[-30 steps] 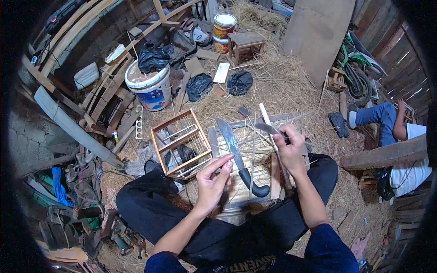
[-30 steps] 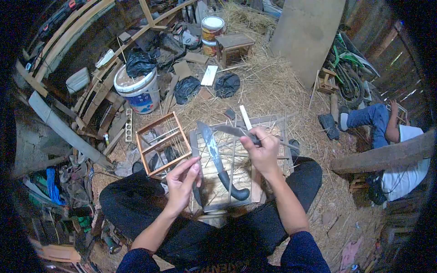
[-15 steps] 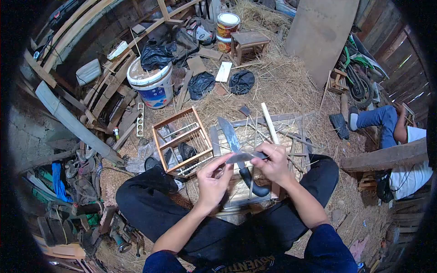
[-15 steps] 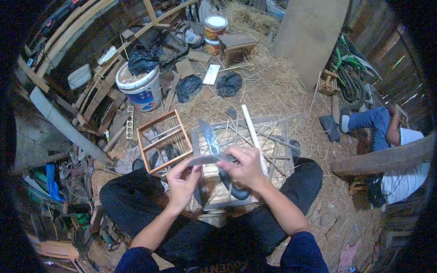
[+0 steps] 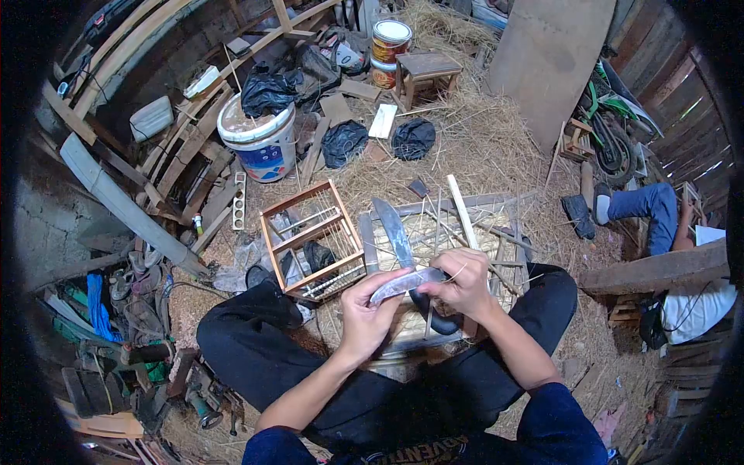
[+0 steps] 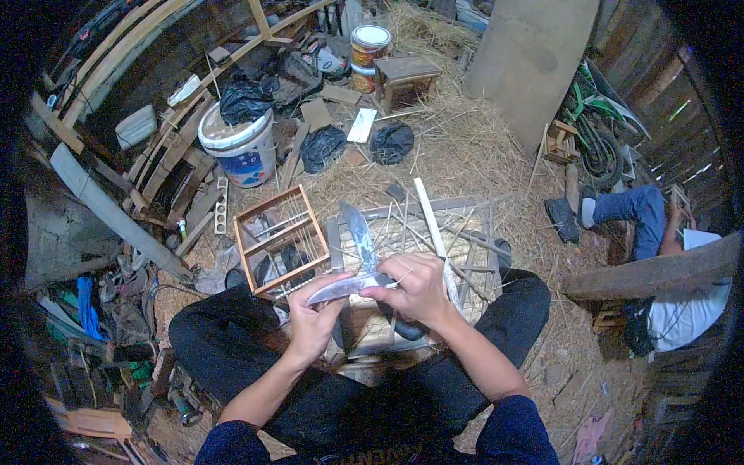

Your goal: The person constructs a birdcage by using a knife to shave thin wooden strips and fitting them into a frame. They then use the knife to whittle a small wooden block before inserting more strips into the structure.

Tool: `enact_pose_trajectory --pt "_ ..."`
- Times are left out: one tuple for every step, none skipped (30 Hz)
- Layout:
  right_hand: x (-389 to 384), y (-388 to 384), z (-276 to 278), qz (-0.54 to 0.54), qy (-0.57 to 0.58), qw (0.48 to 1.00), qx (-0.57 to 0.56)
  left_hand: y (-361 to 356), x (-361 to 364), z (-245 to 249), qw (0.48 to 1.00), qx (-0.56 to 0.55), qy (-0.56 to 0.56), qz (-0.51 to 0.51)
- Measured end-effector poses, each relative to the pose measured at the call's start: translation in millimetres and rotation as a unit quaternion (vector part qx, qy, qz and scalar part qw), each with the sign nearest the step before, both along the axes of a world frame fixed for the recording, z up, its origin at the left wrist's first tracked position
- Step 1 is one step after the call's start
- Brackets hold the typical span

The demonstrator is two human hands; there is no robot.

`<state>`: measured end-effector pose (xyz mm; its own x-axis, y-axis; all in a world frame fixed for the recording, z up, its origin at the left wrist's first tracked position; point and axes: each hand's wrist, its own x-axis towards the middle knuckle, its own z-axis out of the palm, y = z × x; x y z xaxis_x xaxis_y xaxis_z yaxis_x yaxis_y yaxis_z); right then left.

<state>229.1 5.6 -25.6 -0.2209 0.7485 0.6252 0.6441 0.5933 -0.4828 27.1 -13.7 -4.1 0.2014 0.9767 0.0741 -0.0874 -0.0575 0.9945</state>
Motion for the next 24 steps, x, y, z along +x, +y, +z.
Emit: enact_pose_trajectory --pt "0.5 0.5 1.4 -0.005 -0.014 1.0 0.01 -0.1 -0.6 0.4 1.0 -0.005 -0.003 -0.004" --pt "0.6 0.9 2.5 -0.008 -0.016 1.0 0.015 -0.2 -1.4 1.4 1.0 -0.009 -0.007 -0.008" --pt "0.7 1.2 3.6 -0.01 -0.019 1.0 0.019 -0.1 -1.7 2.1 1.0 -0.014 -0.01 -0.013" --pt "1.1 1.3 4.5 -0.014 -0.021 0.999 0.024 -0.2 -1.4 1.9 1.0 -0.015 -0.012 -0.013" --pt "1.5 1.3 5.6 -0.016 -0.026 0.999 0.028 -0.4 -0.9 1.5 1.0 -0.016 -0.014 -0.013" --pt "1.8 1.4 6.7 -0.018 -0.03 0.999 0.032 -0.5 -0.8 1.3 1.0 -0.017 -0.016 -0.013" --pt "2.0 1.9 7.2 -0.02 -0.034 0.999 0.036 -0.4 -1.1 1.3 0.999 -0.022 -0.019 -0.016" --pt "2.7 2.5 7.2 -0.024 -0.037 0.998 0.041 -0.3 -1.4 1.3 0.999 -0.028 -0.021 -0.018" --pt "3.7 3.3 6.9 -0.028 -0.04 0.998 0.045 -0.3 -1.6 1.2 0.999 -0.033 -0.024 -0.021" --pt "4.3 4.0 6.7 -0.032 -0.043 0.997 0.05 -0.2 -1.4 -0.6 0.998 -0.038 -0.037 -0.018" --pt "4.7 5.0 7.1 -0.037 -0.04 0.997 0.051 0.4 -0.8 -3.4 0.998 -0.042 -0.051 -0.016" --pt "4.8 5.9 7.4 -0.042 -0.036 0.997 0.053 0.5 -0.3 -4.9 0.997 -0.047 -0.065 -0.014" --pt "4.7 6.7 7.7 -0.047 -0.032 0.997 0.054 0.6 -0.2 -4.5 0.996 -0.052 -0.065 -0.013" --pt "5.0 7.6 7.4 -0.051 -0.033 0.996 0.06 1.3 -0.2 -4.0 0.996 -0.056 -0.065 -0.013" --pt "5.9 8.2 6.5 -0.055 -0.035 0.996 0.066 2.0 -0.2 -3.5 0.996 -0.06 -0.065 -0.012" --pt "6.8 8.7 5.7 -0.059 -0.037 0.995 0.072 2.9 -0.1 -2.9 0.996 -0.064 -0.069 -0.01" --pt "7.5 9.3 4.9 -0.062 -0.04 0.994 0.075 3.8 -0.1 -2.0 0.995 -0.068 -0.072 -0.007" --pt "8.1 9.9 4.1 -0.065 -0.043 0.994 0.078 4.3 -0.2 -1.4 0.994 -0.072 -0.076 -0.004" --pt "8.5 10.1 3.8 -0.068 -0.046 0.993 0.082 4.1 0.0 -1.0 0.995 -0.069 -0.078 -0.005" --pt "8.6 9.5 4.4 -0.069 -0.05 0.993 0.082 3.6 0.3 -0.6 0.995 -0.066 -0.079 -0.005" --pt "8.6 9.2 5.7 -0.07 -0.055 0.993 0.084 3.6 0.4 -0.3 0.995 -0.062 -0.081 -0.005" --pt "8.4 9.0 6.4 -0.071 -0.059 0.992 0.085 3.8 0.1 -0.2 0.994 -0.065 -0.082 -0.006" --pt "8.3 9.1 5.8 -0.072 -0.06 0.992 0.087 3.7 -0.1 -0.3 0.994 -0.068 -0.084 -0.006" --pt "8.1 9.6 4.7 -0.073 -0.061 0.991 0.09 3.8 -0.4 -0.3 0.994 -0.071 -0.086 -0.006"
